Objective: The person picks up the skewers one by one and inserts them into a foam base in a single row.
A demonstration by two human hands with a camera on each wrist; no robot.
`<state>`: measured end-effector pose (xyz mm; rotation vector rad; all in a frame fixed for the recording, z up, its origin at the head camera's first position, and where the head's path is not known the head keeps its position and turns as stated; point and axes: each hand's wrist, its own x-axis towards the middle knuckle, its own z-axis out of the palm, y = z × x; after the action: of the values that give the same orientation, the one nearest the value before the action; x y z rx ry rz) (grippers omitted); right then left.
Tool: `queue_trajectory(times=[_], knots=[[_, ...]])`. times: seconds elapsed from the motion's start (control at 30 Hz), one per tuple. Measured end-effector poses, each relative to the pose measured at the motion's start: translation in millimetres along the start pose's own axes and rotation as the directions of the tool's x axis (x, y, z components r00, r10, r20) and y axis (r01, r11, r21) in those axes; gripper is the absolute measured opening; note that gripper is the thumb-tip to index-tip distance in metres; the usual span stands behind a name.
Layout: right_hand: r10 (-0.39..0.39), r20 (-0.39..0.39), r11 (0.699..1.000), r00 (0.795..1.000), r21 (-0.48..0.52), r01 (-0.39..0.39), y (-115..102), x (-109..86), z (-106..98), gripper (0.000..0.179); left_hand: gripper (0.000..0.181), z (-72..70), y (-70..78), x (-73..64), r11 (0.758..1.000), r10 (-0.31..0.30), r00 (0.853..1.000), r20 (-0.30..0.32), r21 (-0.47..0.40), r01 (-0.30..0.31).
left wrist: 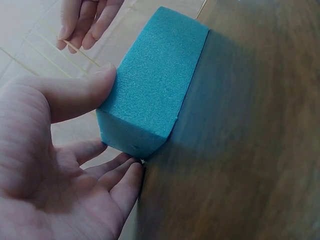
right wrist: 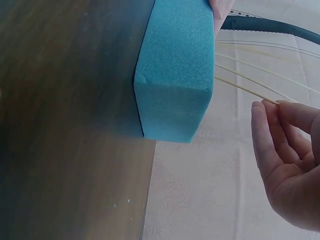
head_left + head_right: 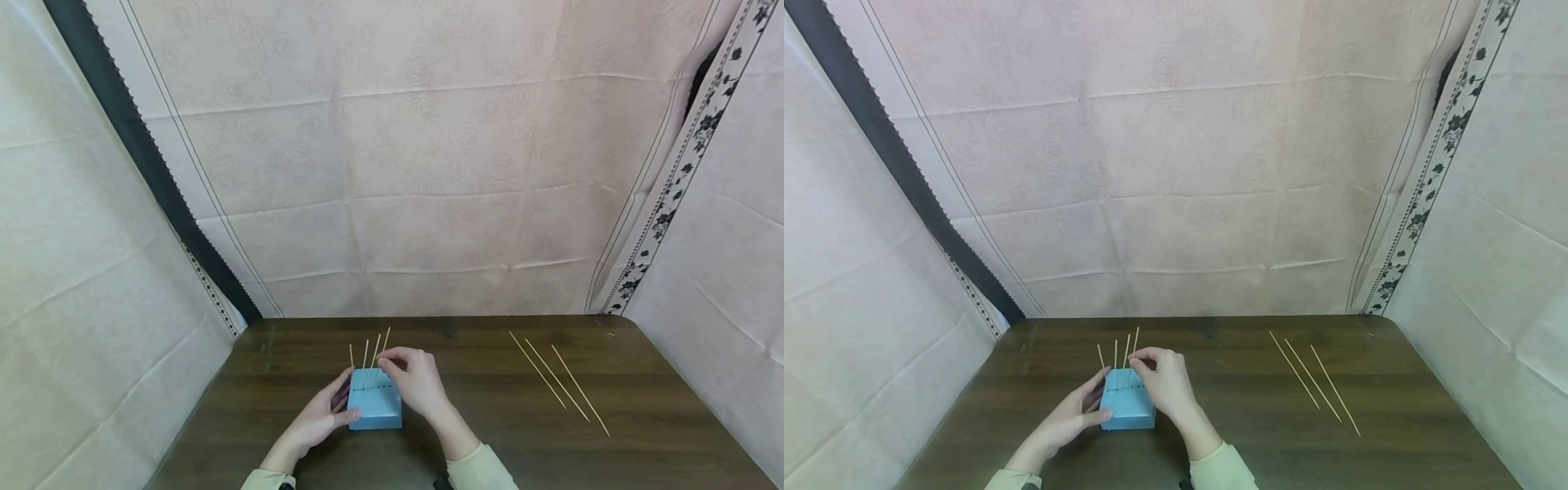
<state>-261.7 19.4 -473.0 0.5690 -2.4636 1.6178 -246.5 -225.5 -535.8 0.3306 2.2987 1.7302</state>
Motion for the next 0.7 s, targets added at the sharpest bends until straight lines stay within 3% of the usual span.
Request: queue_trajectory(times=[0.27, 0.7], knots=[[0.016, -0.010, 0.998, 1.000, -0.068, -0.017, -1.2, -0.2, 6.5, 0.015, 0.092, 0.6, 2.2, -1.2, 1.000, -0.004, 1.000, -0.004, 0.008, 0.004], [0.012, -0.033, 0.997, 0.999, -0.080, -0.015, 0.0, -0.7, 11.3, 0.012, 0.093, 0.8, 2.1, -1.2, 1.000, -0.002, 1.000, -0.005, 0.008, 0.002]])
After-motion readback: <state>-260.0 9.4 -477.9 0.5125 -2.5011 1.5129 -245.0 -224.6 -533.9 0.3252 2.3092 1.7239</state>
